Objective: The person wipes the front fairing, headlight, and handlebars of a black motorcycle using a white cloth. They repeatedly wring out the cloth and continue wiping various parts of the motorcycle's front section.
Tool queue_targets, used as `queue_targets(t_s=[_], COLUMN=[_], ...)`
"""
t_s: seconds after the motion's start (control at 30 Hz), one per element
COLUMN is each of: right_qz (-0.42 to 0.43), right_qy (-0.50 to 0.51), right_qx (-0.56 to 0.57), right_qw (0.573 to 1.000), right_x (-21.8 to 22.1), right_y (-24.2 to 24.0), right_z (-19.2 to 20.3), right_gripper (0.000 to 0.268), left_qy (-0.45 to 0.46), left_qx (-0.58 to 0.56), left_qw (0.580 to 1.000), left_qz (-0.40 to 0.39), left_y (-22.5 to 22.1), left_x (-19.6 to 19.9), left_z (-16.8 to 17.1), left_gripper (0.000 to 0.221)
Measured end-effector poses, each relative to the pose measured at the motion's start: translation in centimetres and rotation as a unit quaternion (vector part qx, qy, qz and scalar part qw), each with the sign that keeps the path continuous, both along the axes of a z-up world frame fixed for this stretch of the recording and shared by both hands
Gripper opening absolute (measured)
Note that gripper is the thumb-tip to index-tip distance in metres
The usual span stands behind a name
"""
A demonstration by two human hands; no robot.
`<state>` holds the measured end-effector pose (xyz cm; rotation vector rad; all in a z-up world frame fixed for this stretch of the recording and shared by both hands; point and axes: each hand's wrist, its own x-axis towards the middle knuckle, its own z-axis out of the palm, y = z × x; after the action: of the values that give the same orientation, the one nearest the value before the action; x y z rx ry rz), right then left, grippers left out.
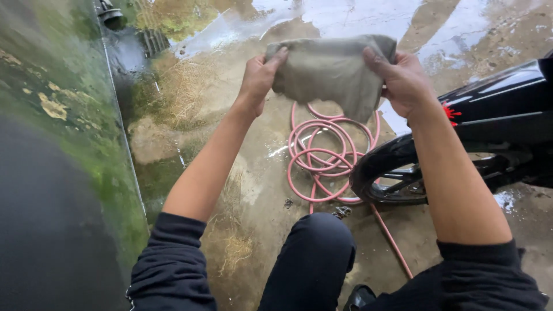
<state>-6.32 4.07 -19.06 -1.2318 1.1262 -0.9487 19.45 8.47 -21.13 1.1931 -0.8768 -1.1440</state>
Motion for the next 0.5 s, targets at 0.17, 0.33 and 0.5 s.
queue_targets(t_s=[0.17, 0.33, 0.5], right_qz=[0.000, -0.120, 0.136], right_qy=[0.023, 0.273, 0.066], right_qx=[-0.063, -0.416, -0.237], right_qw=[0.998, 0.859, 0.960], right_x=[-0.5, 1.6, 3.3], right_y=[0.3, 0.3, 7.2], right_z=[-0.1, -2.1, 4.4], right_gripper=[0.035, 0.018, 0.028], left_qy=[-0.005, -0.134, -0.087], left_qx=[0.037, 0.009, -0.032], left_qw=[0.999, 0.991, 0.993], left_qz=[0.015, -0.006, -0.072], left_y=[0.6, 1.1, 2.3], left_x=[-1.3, -5.5, -9.0], left_z=[0.3, 0.3, 2.5], left_gripper=[0.024, 0.046, 0.062])
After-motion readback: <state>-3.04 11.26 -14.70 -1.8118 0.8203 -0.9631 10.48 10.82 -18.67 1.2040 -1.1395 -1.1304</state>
